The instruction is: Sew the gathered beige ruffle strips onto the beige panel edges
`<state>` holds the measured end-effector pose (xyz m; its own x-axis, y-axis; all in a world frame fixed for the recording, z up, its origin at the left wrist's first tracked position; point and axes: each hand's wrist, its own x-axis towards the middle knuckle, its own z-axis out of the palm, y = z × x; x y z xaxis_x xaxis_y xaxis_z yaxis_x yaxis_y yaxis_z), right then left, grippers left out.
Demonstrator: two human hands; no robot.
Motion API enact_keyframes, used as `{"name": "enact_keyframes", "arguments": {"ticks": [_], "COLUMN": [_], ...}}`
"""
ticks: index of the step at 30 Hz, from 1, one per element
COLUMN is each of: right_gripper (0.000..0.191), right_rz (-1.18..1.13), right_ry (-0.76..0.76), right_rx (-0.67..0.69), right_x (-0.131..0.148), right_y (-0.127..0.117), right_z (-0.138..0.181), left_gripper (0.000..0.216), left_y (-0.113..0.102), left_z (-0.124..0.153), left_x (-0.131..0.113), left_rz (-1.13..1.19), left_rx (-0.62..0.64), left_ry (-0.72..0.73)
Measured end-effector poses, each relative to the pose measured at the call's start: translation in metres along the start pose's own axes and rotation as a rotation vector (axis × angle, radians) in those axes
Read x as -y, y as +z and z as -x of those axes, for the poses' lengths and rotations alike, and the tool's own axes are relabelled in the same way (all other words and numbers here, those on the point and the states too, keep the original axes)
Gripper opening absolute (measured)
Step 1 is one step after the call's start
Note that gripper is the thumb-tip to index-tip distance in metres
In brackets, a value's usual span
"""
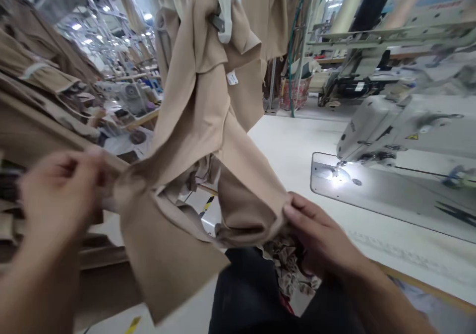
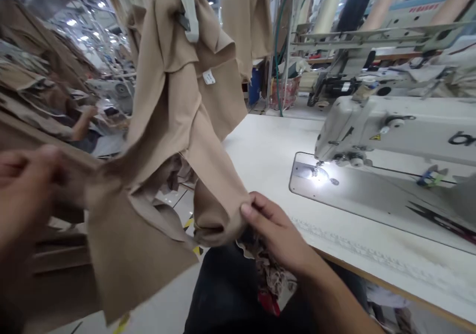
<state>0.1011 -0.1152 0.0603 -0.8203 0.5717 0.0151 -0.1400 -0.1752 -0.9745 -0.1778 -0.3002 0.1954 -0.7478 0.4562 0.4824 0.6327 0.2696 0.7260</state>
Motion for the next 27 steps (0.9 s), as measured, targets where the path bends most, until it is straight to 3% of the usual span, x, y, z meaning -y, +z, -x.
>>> {"name": "enact_keyframes", "arguments": {"ticks": [2,4,5,7,9,11,13,15,17,20,23,25,27], "right_gripper": [0.031,0.038,0.045,0.061,0.071,0.061,0.035,0.023,0.031,0.04,0.036,0.031,0.026], "right_rz": [-0.169,-0.174,-0.136,0.026,0.264,0.468,0.515,0.396,0.201,-0.072,-0.202,-0.133,0.043], "right_ry": [0.062,0.055,0.022,-0.084,-0.202,-0.3,-0.339,-0.278,-0.155,-0.013,0.057,0.037,-0.06], "right_rx": [-0.062,-0.168,-0.233,-0.379,-0.552,-0.695,-0.753,-0.699,-0.595,-0.423,-0.272,-0.254,-0.279], "right_x": [0.008,0.006,0.002,-0.011,-0.024,-0.031,-0.031,-0.024,-0.012,0.006,0.021,0.032,0.045], "right_y": [-0.01,-0.011,-0.009,-0.006,-0.007,-0.013,-0.023,-0.034,-0.044,-0.053,-0.058,-0.059,-0.061], "right_z": [0.011,0.01,0.007,0.004,0.004,0.008,0.014,0.02,0.025,0.029,0.031,0.033,0.037], "left_gripper": [0.04,0.049,0.05,0.047,0.043,0.04,0.032,0.019,0.008,0.009,0.013,0.016,0.02], "left_y": [0.058,0.124,0.154,0.199,0.22,0.222,0.215,0.208,0.205,0.205,0.203,0.201,0.2], "left_z": [0.025,0.044,0.048,0.05,0.046,0.043,0.044,0.049,0.055,0.06,0.055,0.049,0.041], "left_x": [-0.006,-0.021,-0.031,-0.055,-0.076,-0.091,-0.098,-0.099,-0.099,-0.103,-0.116,-0.128,-0.137], "left_rz": [0.129,0.244,0.289,0.354,0.38,0.371,0.356,0.35,0.356,0.386,0.37,0.31,0.248], "left_rx": [0.272,0.597,0.699,0.814,0.86,0.841,0.771,0.686,0.609,0.552,0.581,0.655,0.804], "left_ry": [0.019,0.058,0.08,0.134,0.208,0.295,0.37,0.471,0.61,0.774,0.86,0.92,0.97]}}
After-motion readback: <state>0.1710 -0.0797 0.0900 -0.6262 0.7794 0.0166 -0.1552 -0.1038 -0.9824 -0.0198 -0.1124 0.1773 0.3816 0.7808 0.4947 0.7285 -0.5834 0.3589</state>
